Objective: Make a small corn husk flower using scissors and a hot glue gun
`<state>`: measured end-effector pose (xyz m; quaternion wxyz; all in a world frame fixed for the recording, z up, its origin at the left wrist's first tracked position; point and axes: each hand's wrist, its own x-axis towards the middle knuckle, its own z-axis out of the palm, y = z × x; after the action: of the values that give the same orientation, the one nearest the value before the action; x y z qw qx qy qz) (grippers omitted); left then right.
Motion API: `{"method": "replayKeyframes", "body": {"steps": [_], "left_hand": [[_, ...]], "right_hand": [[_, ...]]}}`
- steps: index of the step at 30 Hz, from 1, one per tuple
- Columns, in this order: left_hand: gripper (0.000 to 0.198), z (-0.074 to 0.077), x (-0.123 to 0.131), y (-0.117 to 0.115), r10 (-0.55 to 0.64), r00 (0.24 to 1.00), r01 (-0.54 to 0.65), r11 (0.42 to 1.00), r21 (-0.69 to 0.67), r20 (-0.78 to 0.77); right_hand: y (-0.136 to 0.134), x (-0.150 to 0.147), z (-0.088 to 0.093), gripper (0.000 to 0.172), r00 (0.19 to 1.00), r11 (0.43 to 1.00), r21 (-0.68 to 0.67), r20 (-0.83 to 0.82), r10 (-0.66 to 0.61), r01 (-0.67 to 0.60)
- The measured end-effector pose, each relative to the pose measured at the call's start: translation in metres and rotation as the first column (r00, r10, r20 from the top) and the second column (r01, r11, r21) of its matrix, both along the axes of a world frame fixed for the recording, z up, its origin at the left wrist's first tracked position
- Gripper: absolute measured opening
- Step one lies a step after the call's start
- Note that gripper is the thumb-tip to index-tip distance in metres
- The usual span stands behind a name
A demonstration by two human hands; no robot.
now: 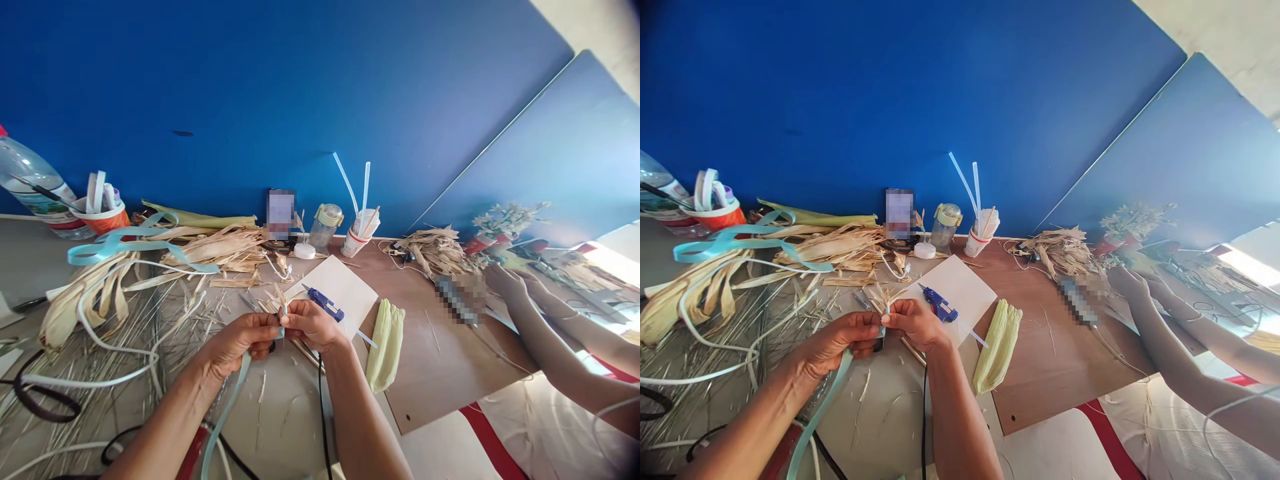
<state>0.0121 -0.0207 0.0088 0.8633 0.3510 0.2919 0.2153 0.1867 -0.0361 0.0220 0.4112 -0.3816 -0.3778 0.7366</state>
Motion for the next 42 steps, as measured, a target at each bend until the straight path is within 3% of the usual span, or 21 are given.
{"method": "replayKeyframes", "body": {"steps": [11, 18, 25, 28, 31, 34, 37, 42], "left_hand": [[0.038, 0.003, 0.001, -0.002, -0.028, 0.997, 0.034, 0.996, 0.076, -0.075], [0.032, 0.006, 0.009, -0.006, 0.047, 0.978, -0.016, 0.988, 0.152, -0.203], [0.027, 0.005, 0.017, -0.009, 0.159, 0.943, -0.082, 0.963, 0.257, -0.293], [0.026, 0.006, 0.015, -0.008, 0.169, 0.942, -0.100, 0.966, 0.238, -0.291], [0.028, 0.007, 0.010, -0.004, 0.155, 0.954, -0.112, 0.978, 0.175, -0.256], [0.031, 0.007, 0.005, -0.001, 0.121, 0.975, -0.099, 0.988, 0.122, -0.188], [0.034, 0.005, 0.004, -0.001, 0.062, 0.989, -0.048, 0.993, 0.106, -0.137], [0.037, 0.004, 0.007, -0.004, 0.095, 0.989, -0.085, 0.992, 0.088, -0.113]], "right_hand": [[0.001, 0.003, -0.006, 0.045, 0.972, 0.998, 0.061, 0.235, 0.021, -0.036], [0.002, 0.003, -0.004, 0.046, 0.939, 0.990, 0.107, 0.340, 0.051, -0.092], [0.003, -0.008, -0.016, 0.042, 0.859, 0.989, 0.116, 0.494, -0.134, 0.088], [0.003, -0.009, -0.013, 0.043, 0.899, 0.991, 0.081, 0.418, -0.133, 0.109], [0.003, -0.005, -0.005, 0.042, 0.976, 0.998, 0.033, 0.209, -0.068, 0.062], [0.002, -0.001, -0.001, 0.040, 0.998, 1.000, 0.019, 0.065, -0.020, 0.018], [0.002, 0.000, -0.003, 0.037, 1.000, 1.000, -0.001, 0.021, -0.002, 0.002], [0.003, 0.001, -0.003, 0.037, 1.000, 0.999, -0.029, -0.010, -0.020, 0.020]]}}
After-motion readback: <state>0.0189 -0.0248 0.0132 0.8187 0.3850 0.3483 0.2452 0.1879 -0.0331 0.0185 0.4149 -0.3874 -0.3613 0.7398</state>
